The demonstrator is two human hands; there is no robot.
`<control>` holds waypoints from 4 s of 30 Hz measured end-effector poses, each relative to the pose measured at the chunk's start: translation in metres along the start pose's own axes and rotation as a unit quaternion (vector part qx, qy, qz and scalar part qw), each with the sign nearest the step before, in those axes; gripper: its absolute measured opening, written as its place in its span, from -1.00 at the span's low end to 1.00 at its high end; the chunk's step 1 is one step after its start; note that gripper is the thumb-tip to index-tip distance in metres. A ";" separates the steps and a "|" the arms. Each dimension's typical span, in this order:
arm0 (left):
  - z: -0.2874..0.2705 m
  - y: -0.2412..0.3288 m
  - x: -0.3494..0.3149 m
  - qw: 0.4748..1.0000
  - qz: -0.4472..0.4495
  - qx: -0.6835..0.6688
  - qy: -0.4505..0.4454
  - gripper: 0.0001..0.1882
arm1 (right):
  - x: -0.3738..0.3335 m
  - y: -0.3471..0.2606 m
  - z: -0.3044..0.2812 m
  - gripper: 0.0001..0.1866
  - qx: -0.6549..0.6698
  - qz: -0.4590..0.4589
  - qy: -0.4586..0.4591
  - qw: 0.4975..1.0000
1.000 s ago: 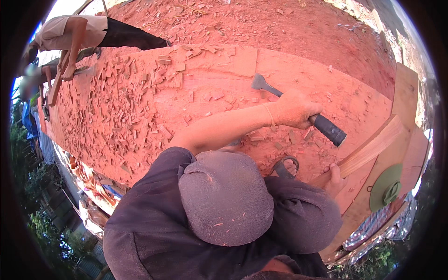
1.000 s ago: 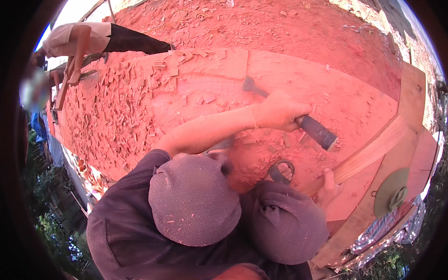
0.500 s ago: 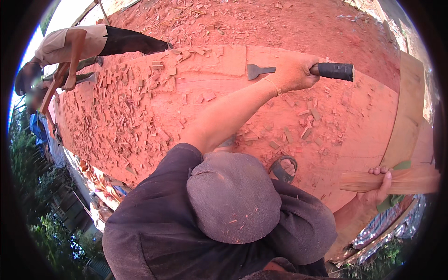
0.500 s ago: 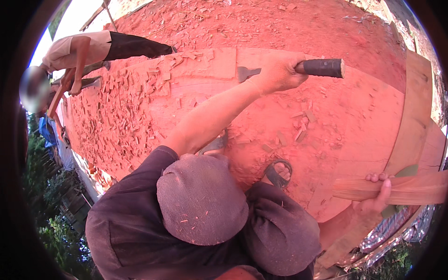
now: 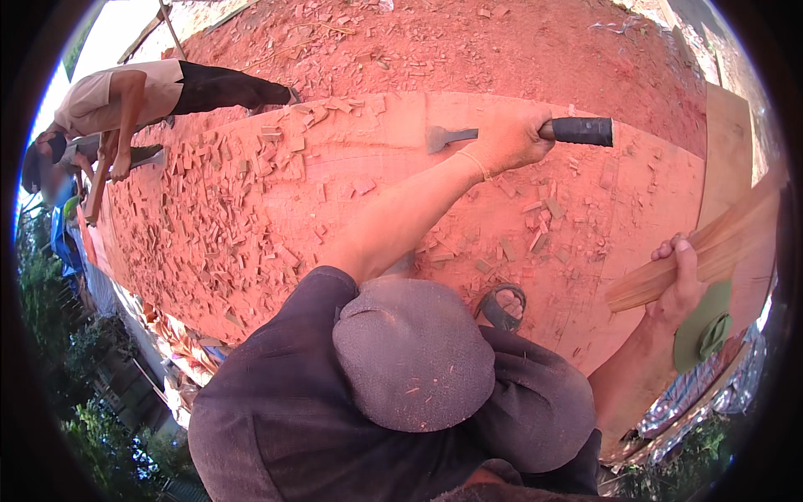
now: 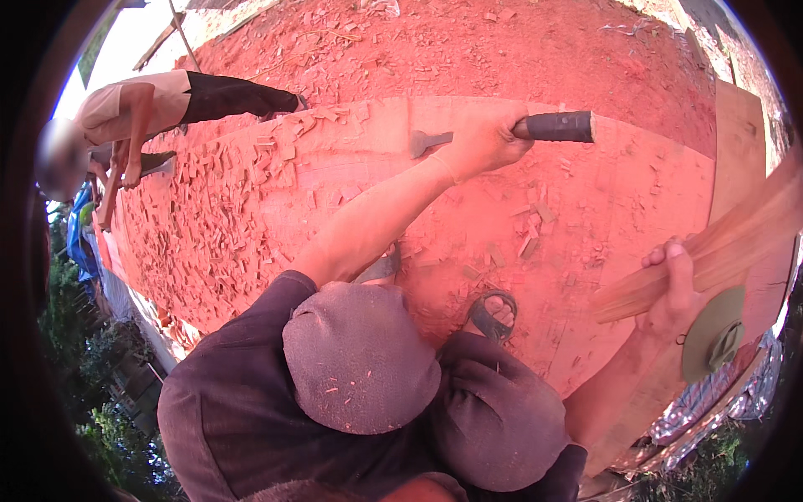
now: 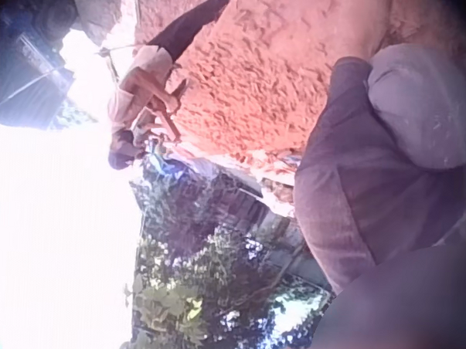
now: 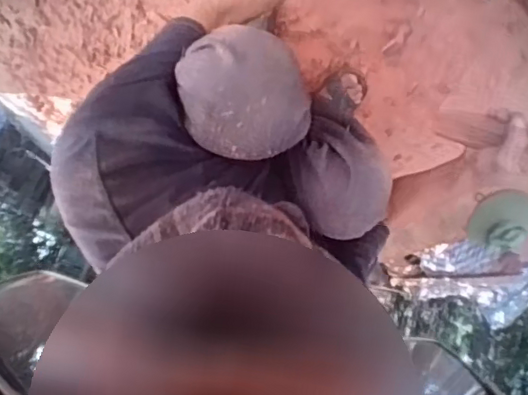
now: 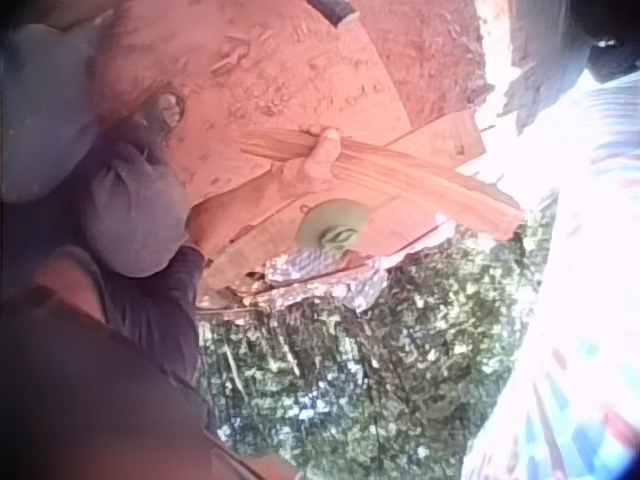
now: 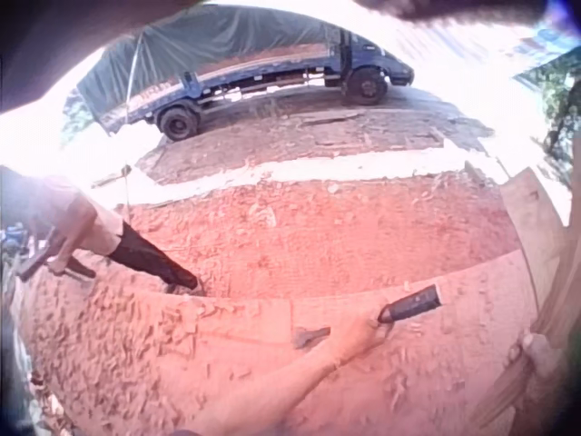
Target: The person uses a hammer and a piece of wood to split larger pieces of wood into smaller fragments. The person repeatedly strikes the wood with the hammer, creating wood chips and debris on the ground.
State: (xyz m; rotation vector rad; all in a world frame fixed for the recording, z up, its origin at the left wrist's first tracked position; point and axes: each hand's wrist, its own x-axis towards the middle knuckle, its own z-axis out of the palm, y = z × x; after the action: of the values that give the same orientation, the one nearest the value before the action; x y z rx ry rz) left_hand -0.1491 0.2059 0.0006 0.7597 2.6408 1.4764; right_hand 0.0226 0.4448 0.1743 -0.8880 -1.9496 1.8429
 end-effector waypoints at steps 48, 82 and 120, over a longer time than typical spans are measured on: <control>-0.004 -0.020 0.035 0.995 0.071 0.061 0.015 -0.87 | 0.005 -0.045 0.009 -0.69 0.176 -0.032 0.059 0.982; -0.024 -0.022 0.031 0.995 0.096 0.005 -0.034 -0.86 | 0.016 -0.017 -0.001 -0.78 -0.099 0.039 0.059 0.993; -0.040 -0.021 0.012 1.000 -0.005 0.010 0.018 -0.86 | 0.007 -0.061 0.045 -0.82 -0.002 -0.002 0.021 1.000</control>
State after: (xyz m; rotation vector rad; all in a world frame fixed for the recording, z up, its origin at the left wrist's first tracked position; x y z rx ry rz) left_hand -0.1786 0.1700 0.0087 0.7276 2.6848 1.4783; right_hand -0.0239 0.4161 0.2272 -0.9169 -1.9296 1.8034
